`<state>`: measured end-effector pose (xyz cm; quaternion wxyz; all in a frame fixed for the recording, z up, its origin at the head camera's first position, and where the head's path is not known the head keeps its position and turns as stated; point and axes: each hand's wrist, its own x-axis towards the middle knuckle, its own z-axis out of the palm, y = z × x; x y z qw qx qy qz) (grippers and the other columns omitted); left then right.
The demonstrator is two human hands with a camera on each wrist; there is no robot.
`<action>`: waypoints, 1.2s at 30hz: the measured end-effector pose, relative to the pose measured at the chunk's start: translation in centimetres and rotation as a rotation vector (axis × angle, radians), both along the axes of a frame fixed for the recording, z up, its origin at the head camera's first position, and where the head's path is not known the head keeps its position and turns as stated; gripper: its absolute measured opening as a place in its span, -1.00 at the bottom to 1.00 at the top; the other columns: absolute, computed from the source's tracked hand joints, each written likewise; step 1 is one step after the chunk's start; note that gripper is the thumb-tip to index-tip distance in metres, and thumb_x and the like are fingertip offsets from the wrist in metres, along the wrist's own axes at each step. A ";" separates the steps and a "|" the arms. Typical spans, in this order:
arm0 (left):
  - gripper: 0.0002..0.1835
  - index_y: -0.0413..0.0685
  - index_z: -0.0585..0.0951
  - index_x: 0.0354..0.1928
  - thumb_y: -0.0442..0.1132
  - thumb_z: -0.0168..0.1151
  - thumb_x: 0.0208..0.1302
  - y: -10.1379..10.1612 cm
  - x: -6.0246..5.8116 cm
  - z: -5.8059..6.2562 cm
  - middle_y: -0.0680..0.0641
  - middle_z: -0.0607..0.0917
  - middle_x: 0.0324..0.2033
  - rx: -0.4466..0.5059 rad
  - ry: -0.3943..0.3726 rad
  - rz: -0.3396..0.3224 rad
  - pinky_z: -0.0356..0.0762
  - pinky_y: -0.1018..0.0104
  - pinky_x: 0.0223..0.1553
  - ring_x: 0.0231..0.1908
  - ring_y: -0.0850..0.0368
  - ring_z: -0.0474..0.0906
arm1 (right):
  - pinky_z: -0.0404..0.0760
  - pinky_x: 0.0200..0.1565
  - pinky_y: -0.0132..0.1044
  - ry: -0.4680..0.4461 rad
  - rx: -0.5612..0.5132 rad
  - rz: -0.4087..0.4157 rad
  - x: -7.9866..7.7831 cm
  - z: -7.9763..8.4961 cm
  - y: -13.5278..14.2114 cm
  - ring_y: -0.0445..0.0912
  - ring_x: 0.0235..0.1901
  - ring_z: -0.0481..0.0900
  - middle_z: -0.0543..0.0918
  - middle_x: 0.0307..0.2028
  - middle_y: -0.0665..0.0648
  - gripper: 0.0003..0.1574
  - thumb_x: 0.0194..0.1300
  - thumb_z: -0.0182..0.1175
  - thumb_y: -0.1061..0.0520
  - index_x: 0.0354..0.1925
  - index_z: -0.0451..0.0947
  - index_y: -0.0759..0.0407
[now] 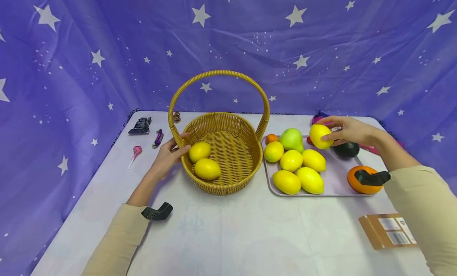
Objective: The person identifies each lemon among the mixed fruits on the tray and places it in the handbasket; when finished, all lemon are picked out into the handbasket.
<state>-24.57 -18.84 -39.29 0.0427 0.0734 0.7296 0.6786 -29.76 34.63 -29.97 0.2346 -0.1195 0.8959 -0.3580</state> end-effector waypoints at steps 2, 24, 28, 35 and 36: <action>-0.42 -0.26 0.20 0.43 -0.29 0.07 0.43 0.0 0.0 0.0 -0.31 0.26 0.34 0.000 -0.002 0.000 0.63 0.34 -0.15 0.22 -0.25 0.34 | 0.56 0.04 0.11 0.038 -0.026 0.026 0.3 1.0 -0.8 0.32 0.16 0.39 0.09 0.37 0.45 -0.17 0.34 0.23 0.05 0.44 0.10 0.16; -0.42 -0.27 0.20 0.42 -0.29 0.07 0.43 0.0 -0.1 0.0 -0.31 0.27 0.33 0.011 -0.009 0.001 0.63 0.34 -0.14 0.21 -0.22 0.36 | 0.37 0.25 -0.06 -0.063 -0.268 0.584 2.9 1.7 -19.0 0.03 0.22 0.38 0.36 0.30 0.10 -0.26 0.27 0.31 0.15 0.35 0.29 0.18; -0.42 -0.26 0.21 0.42 -0.30 0.07 0.43 0.0 -0.1 -0.1 -0.32 0.27 0.33 0.007 -0.005 0.005 0.63 0.34 -0.14 0.20 -0.22 0.36 | 0.38 0.25 -0.14 -0.069 -0.239 0.621 2.9 0.3 -21.8 -0.02 0.23 0.36 0.38 0.28 0.08 -0.27 0.25 0.34 0.10 0.32 0.32 0.14; -0.42 -0.26 0.21 0.42 -0.30 0.07 0.43 0.0 -0.1 0.0 -0.32 0.26 0.34 0.014 -0.006 0.003 0.63 0.33 -0.14 0.19 -0.22 0.37 | 0.44 0.19 -0.16 -0.056 -0.162 0.592 3.6 -2.4 -25.1 -0.02 0.16 0.39 0.44 0.20 0.05 -0.27 0.20 0.39 0.05 0.29 0.38 0.09; -0.42 -0.26 0.21 0.42 -0.30 0.07 0.43 0.0 -0.1 0.0 -0.32 0.26 0.34 0.013 -0.007 0.003 0.63 0.33 -0.14 0.20 -0.23 0.37 | 0.44 0.19 -0.17 -0.056 -0.156 0.578 3.7 -2.7 -25.5 -0.02 0.16 0.39 0.44 0.19 0.06 -0.28 0.20 0.39 0.06 0.29 0.39 0.09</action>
